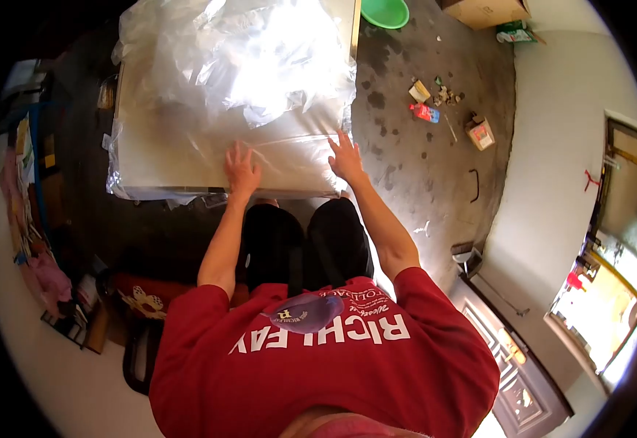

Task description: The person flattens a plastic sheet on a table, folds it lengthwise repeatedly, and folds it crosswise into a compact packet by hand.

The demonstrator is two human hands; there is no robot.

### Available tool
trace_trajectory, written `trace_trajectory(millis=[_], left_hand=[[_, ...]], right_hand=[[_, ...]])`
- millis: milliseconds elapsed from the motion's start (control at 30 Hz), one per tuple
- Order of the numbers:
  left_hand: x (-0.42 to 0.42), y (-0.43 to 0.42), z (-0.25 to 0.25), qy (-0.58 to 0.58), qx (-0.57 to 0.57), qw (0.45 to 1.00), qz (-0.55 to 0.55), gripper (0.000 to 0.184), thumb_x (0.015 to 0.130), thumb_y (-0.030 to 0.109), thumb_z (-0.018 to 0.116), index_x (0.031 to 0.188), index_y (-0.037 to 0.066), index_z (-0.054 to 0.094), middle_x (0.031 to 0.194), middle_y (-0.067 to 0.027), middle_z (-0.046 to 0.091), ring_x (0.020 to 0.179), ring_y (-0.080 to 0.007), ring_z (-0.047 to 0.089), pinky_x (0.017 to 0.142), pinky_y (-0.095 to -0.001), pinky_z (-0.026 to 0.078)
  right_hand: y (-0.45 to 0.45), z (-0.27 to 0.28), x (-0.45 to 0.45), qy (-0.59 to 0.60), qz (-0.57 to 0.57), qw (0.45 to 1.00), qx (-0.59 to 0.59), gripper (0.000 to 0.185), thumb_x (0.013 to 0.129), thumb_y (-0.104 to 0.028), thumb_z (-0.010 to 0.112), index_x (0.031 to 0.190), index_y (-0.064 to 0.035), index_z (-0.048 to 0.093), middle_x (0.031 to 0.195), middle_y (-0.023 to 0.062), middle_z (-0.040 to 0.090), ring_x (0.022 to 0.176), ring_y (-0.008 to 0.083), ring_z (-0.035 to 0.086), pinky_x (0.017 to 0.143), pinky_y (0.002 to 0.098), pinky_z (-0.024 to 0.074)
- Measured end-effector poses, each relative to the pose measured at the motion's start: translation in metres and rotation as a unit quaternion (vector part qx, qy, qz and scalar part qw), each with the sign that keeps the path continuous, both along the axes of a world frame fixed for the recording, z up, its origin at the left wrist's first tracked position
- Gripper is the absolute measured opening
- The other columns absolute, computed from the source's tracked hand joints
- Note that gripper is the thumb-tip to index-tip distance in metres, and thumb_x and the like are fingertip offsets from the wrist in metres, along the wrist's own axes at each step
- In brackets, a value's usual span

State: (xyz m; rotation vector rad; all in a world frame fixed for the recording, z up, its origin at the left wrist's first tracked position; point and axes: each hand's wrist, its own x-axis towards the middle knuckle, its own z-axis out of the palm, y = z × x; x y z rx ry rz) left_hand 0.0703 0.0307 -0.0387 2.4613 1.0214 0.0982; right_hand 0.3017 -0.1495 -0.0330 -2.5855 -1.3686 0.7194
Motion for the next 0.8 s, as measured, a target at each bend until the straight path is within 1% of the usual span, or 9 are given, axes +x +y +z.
trace_trajectory(millis=[200,300,433,500,567,600,667,733,800], left_hand=[[0.017,-0.045,0.014,-0.016,0.034,0.99,0.138,0.045,0.075,0.013,0.059,0.117,0.003,0.049,0.135,-0.0217,0.032,0.12,-0.0436,0.031,0.1,-0.0486,0.027],[0.038,-0.084,0.021,-0.023,0.008,0.974,0.226,0.043,0.077,0.011,0.057,0.117,0.0,0.048,0.135,-0.0233,0.031,0.119,-0.0453,0.03,0.099,-0.0485,0.03],[0.068,-0.145,0.041,-0.041,-0.058,0.949,0.309,0.043,0.081,0.014,0.056,0.12,0.001,0.047,0.134,-0.0236,0.034,0.122,-0.0399,0.032,0.1,-0.0436,0.029],[0.084,-0.165,0.041,-0.113,-0.092,0.931,0.334,0.042,0.083,0.016,0.054,0.121,0.001,0.046,0.131,-0.0236,0.038,0.122,-0.0378,0.036,0.099,-0.0428,0.031],[0.102,-0.178,0.047,-0.127,-0.101,0.915,0.37,0.041,0.084,0.017,0.053,0.121,0.001,0.046,0.13,-0.0232,0.04,0.121,-0.0376,0.037,0.098,-0.0425,0.032],[0.11,-0.183,0.051,-0.137,-0.114,0.905,0.387,0.041,0.084,0.017,0.053,0.121,0.001,0.046,0.129,-0.0228,0.041,0.12,-0.0373,0.039,0.098,-0.0422,0.033],[0.122,-0.181,0.051,-0.147,-0.125,0.886,0.422,0.041,0.085,0.018,0.053,0.121,0.001,0.046,0.128,-0.0218,0.043,0.118,-0.0359,0.041,0.097,-0.0412,0.035],[0.138,-0.178,0.044,-0.235,-0.133,0.85,0.453,0.041,0.085,0.019,0.052,0.121,0.0,0.046,0.127,-0.0211,0.044,0.116,-0.0344,0.044,0.096,-0.0397,0.036],[0.155,-0.168,0.039,-0.233,-0.126,0.837,0.479,0.044,0.085,0.021,0.053,0.123,0.0,0.044,0.125,-0.0201,0.046,0.114,-0.0348,0.046,0.094,-0.0401,0.037]], right_hand=[[-0.002,0.012,0.026,0.026,0.097,0.989,0.104,0.047,0.075,-0.017,0.06,0.12,-0.0078,0.05,0.127,0.0262,0.04,0.118,0.0392,0.039,0.098,0.0443,0.0326],[0.003,0.019,0.042,0.156,0.039,0.963,0.214,0.046,0.078,-0.017,0.06,0.121,-0.0062,0.049,0.12,0.0266,0.047,0.113,0.0406,0.044,0.094,0.0433,0.0361],[0.011,0.017,0.058,0.304,-0.065,0.936,0.165,0.047,0.085,-0.027,0.057,0.124,-0.0034,0.044,0.106,0.0202,0.059,0.103,0.0321,0.055,0.084,0.0368,0.0438],[0.02,-0.013,0.071,0.384,-0.106,0.906,0.144,0.05,0.086,-0.028,0.056,0.126,-0.0037,0.04,0.105,0.0185,0.059,0.102,0.0295,0.055,0.083,0.0356,0.0444],[0.029,0.009,0.083,0.529,-0.212,0.814,0.11,0.062,0.088,-0.032,0.054,0.135,-0.0069,0.022,0.111,0.0171,0.054,0.101,0.0264,0.056,0.08,0.0333,0.0456],[0.033,0.019,0.087,0.528,-0.195,0.82,0.101,0.062,0.088,-0.032,0.054,0.135,-0.0069,0.022,0.111,0.0171,0.054,0.101,0.0264,0.056,0.08,0.0333,0.0456],[0.044,0.029,0.096,0.598,-0.293,0.738,0.107,0.07,0.088,-0.032,0.054,0.137,-0.0085,0.01,0.121,0.02,0.046,0.102,0.0294,0.055,0.083,0.0364,0.0453],[0.048,0.038,0.108,0.601,-0.279,0.743,0.092,0.075,0.088,-0.035,0.053,0.138,-0.0141,0.001,0.128,0.0226,0.038,0.103,0.0337,0.053,0.085,0.0416,0.0445],[0.056,0.055,0.118,0.629,-0.334,0.696,0.087,0.075,0.088,-0.038,0.051,0.138,-0.0209,-0.001,0.131,0.0231,0.034,0.104,0.0377,0.051,0.085,0.0469,0.0438]])
